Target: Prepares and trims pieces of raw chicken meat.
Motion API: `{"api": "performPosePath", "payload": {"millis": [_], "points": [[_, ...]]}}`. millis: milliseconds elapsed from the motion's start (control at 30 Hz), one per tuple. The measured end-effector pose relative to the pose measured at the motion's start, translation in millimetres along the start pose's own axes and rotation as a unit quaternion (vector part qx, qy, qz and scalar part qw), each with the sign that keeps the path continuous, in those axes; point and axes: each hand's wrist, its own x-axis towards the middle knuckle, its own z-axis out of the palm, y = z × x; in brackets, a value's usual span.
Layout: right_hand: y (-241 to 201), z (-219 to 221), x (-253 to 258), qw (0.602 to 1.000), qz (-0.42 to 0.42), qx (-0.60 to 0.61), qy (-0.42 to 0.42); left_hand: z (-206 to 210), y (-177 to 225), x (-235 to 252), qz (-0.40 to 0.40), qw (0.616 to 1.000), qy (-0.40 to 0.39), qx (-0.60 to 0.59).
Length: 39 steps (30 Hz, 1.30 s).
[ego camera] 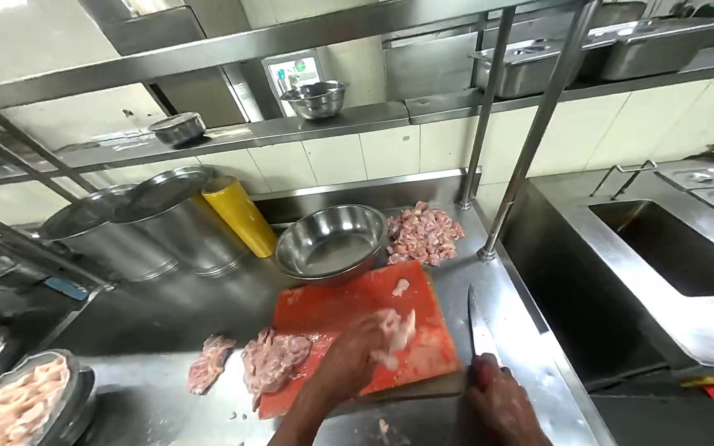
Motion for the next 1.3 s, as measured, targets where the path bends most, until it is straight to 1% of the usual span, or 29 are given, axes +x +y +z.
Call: {"api": "performPosePath", "payload": {"millis": [33, 67, 100, 133, 167, 200, 233, 267, 300, 367, 433, 467, 533, 567, 600, 667, 700, 733, 767, 800, 867, 900, 933, 1000, 1067, 1133, 1200, 1300], "points": [[-1.0, 1.2, -0.9, 1.000, -0.001, 0.003, 0.009, 8.8, -17.3, -17.6, -0.025, 0.997, -0.061, 0.045], [-1.6, 2.5, -2.8, 1.000, 0.002, 0.007, 0.017, 16.5, -32.8, -34.2, -0.070, 0.987, -0.125, 0.067], [-2.2, 3.3, -3.2, 1.000, 0.007, 0.005, 0.022, 22.2, -46.1, -48.7, -0.114, 0.978, -0.160, 0.069], [-3.0, 4.1, -1.3, 1.000, 0.012, 0.002, 0.026, 25.3, -57.0, -60.2, -0.150, 0.976, -0.150, 0.050], [-3.8, 4.8, 0.9, 0.999, 0.020, -0.006, 0.027, 28.1, -64.9, -69.9, -0.179, 0.978, -0.104, 0.013], [-5.9, 5.1, 2.1, 0.999, 0.030, -0.016, 0.026, 32.4, -70.1, -76.2, -0.204, 0.978, -0.032, -0.033], [-9.2, 5.0, 2.4, 0.999, 0.040, -0.027, 0.025, 37.7, -72.8, -77.2, -0.229, 0.970, 0.037, -0.073], [-12.9, 5.7, 1.9, 0.998, 0.047, -0.032, 0.033, 42.2, -73.6, -73.8, -0.253, 0.959, 0.076, -0.100], [-15.4, 7.3, 1.8, 0.997, 0.047, -0.031, 0.053, 45.5, -73.9, -66.5, -0.271, 0.954, 0.075, -0.105], [-13.0, 12.1, 1.3, 0.994, 0.048, -0.014, 0.100, 54.1, -69.4, -46.9, -0.290, 0.956, 0.000, -0.049], [-5.6, 15.3, 4.4, 0.990, 0.041, 0.009, 0.133, 60.3, -58.1, -24.4, -0.307, 0.948, -0.082, 0.009], [-2.2, 16.2, 6.4, 0.989, 0.041, 0.025, 0.139, 61.6, -52.0, -14.5, -0.315, 0.942, -0.109, 0.020], [6.3, 21.0, 7.8, 0.984, 0.054, 0.091, 0.143, 62.7, -44.6, -3.2, -0.305, 0.944, -0.126, 0.005], [9.8, 23.2, 7.2, 0.975, 0.061, 0.156, 0.148, 61.3, -44.1, 1.3, -0.284, 0.951, -0.112, -0.042], [11.9, 25.0, 5.3, 0.956, 0.065, 0.243, 0.150, 59.0, -44.3, 6.7, -0.263, 0.955, -0.081, -0.113], [8.8, 26.1, -3.3, 0.886, 0.079, 0.435, 0.141, 50.5, -39.3, 20.5, -0.228, 0.941, -0.008, -0.251], [7.2, 25.4, -9.3, 0.852, 0.082, 0.500, 0.131, 46.2, -34.9, 27.4, -0.217, 0.927, 0.026, -0.305], [5.2, 24.8, -16.1, 0.831, 0.074, 0.538, 0.120, 40.9, -30.2, 33.2, -0.213, 0.908, 0.059, -0.356], [1.3, 24.2, -24.7, 0.821, 0.061, 0.556, 0.115, 34.2, -26.0, 36.8, -0.216, 0.888, 0.085, -0.396], [-4.5, 23.5, -34.9, 0.821, 0.049, 0.558, 0.114, 26.8, -23.2, 37.7, -0.226, 0.871, 0.102, -0.425], [-17.8, 24.8, -55.8, 0.844, 0.030, 0.524, 0.115, 16.4, -29.7, 32.8, -0.249, 0.846, 0.123, -0.454], [-24.2, 26.6, -64.8, 0.862, 0.022, 0.494, 0.110, 14.8, -39.8, 27.6, -0.268, 0.842, 0.131, -0.450], [-31.3, 28.6, -72.3, 0.884, 0.016, 0.457, 0.095, 14.7, -53.5, 20.0, -0.293, 0.844, 0.135, -0.428], [-45.0, 36.6, -81.9, 0.938, -0.001, 0.342, 0.053, 20.4, -86.9, 0.6, -0.353, 0.856, 0.138, -0.352], [-62.5, 46.3, -88.2, 0.975, -0.035, 0.218, 0.000, 30.8, -120.0, -20.4, -0.401, 0.858, 0.166, -0.276], [-92.2, 48.3, -95.0, 0.988, -0.075, 0.123, -0.053, 32.6, -134.9, -34.9, -0.423, 0.853, 0.197, -0.232], [-116.1, 56.4, -97.2, 0.989, -0.115, 0.046, -0.083, 31.1, -134.0, -43.5, -0.425, 0.856, 0.210, -0.204], [-144.4, 66.5, -88.7, 0.980, -0.140, -0.041, -0.136, 25.4, -123.2, -49.4, -0.391, 0.888, 0.188, -0.152]]}}
